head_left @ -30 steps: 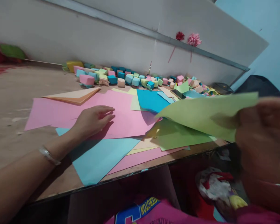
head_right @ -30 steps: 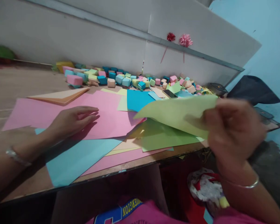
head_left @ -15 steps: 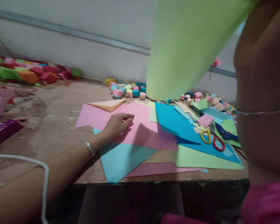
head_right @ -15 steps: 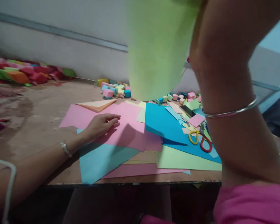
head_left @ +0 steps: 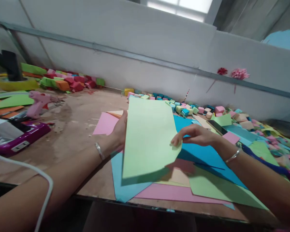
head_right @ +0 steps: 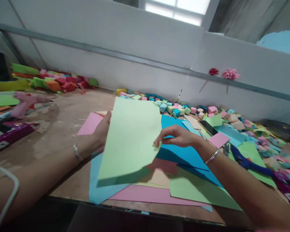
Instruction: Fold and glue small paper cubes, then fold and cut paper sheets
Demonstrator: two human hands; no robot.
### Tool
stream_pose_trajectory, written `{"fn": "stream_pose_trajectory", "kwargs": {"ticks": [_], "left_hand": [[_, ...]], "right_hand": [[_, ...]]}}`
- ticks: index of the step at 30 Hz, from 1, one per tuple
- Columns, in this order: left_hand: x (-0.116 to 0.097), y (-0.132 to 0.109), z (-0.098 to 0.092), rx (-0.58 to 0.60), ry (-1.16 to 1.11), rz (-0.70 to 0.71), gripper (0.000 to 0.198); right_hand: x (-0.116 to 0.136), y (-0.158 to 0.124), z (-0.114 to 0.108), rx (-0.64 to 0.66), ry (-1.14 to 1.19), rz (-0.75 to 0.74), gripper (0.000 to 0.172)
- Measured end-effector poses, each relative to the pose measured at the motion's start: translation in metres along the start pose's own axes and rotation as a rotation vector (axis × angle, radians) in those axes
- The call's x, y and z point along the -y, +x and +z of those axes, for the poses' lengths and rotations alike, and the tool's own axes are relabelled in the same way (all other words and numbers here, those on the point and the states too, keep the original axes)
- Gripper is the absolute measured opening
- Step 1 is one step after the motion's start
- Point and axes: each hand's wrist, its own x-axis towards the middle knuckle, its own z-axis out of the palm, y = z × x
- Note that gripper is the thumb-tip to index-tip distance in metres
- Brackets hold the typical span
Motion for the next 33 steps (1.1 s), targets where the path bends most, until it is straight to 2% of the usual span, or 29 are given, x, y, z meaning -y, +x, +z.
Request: {"fn": "stream_pose_trajectory", "kwargs": {"ticks": [2, 4, 6, 9, 12, 14, 16, 18, 20, 22, 23, 25, 29, 33], "left_hand": [[0.003, -0.002, 0.002, -0.053, 0.016, -0.009, 0.053], [0.005, -0.005, 0.003, -0.049, 0.112, -0.023, 0.047], [0.007, -0.007, 0.004, -0.006, 0.241, -0.016, 0.041], [0.010, -0.010, 0.004, -0.041, 0.394, 0.035, 0.045], [0.011, -0.009, 0.002, -0.070, 0.456, 0.039, 0.050], [0.012, -0.008, 0.001, -0.068, 0.467, 0.037, 0.049], [0.011, -0.008, 0.001, -0.057, 0.471, 0.018, 0.045], [0.007, -0.009, 0.002, -0.030, 0.456, -0.015, 0.045], [0.003, -0.011, 0.004, -0.005, 0.422, -0.021, 0.045], [0.000, -0.012, 0.006, 0.013, 0.398, 0.001, 0.044], [0.000, -0.013, 0.007, 0.030, 0.393, 0.007, 0.043], [0.003, -0.015, 0.007, 0.091, 0.394, -0.020, 0.042], [0.014, -0.023, 0.009, 0.209, 0.396, -0.156, 0.042], [0.016, -0.030, 0.016, 0.221, 0.427, -0.205, 0.040]], "right_hand": [[-0.018, -0.007, 0.000, 0.042, 0.023, 0.089, 0.023], [-0.032, -0.010, 0.005, 0.026, 0.053, 0.117, 0.023], [-0.042, -0.011, 0.012, -0.008, 0.081, 0.105, 0.022], [-0.048, -0.013, 0.017, 0.009, 0.053, 0.046, 0.026], [-0.047, -0.017, 0.015, 0.159, -0.001, -0.028, 0.049], [-0.046, -0.020, 0.014, 0.192, 0.006, -0.039, 0.057], [-0.048, -0.021, 0.014, 0.062, 0.033, -0.005, 0.047], [-0.054, -0.019, 0.016, -0.238, -0.016, 0.053, 0.036], [-0.063, -0.016, 0.017, -0.592, -0.139, 0.125, 0.033], [-0.071, -0.013, 0.017, -0.855, -0.225, 0.198, 0.044], [-0.073, -0.011, 0.016, -0.925, -0.230, 0.226, 0.053], [-0.074, -0.009, 0.015, -0.971, -0.199, 0.252, 0.060], [-0.067, -0.009, 0.016, -0.904, -0.133, 0.304, 0.036], [-0.066, -0.010, 0.019, -0.848, -0.124, 0.349, 0.033]]}}
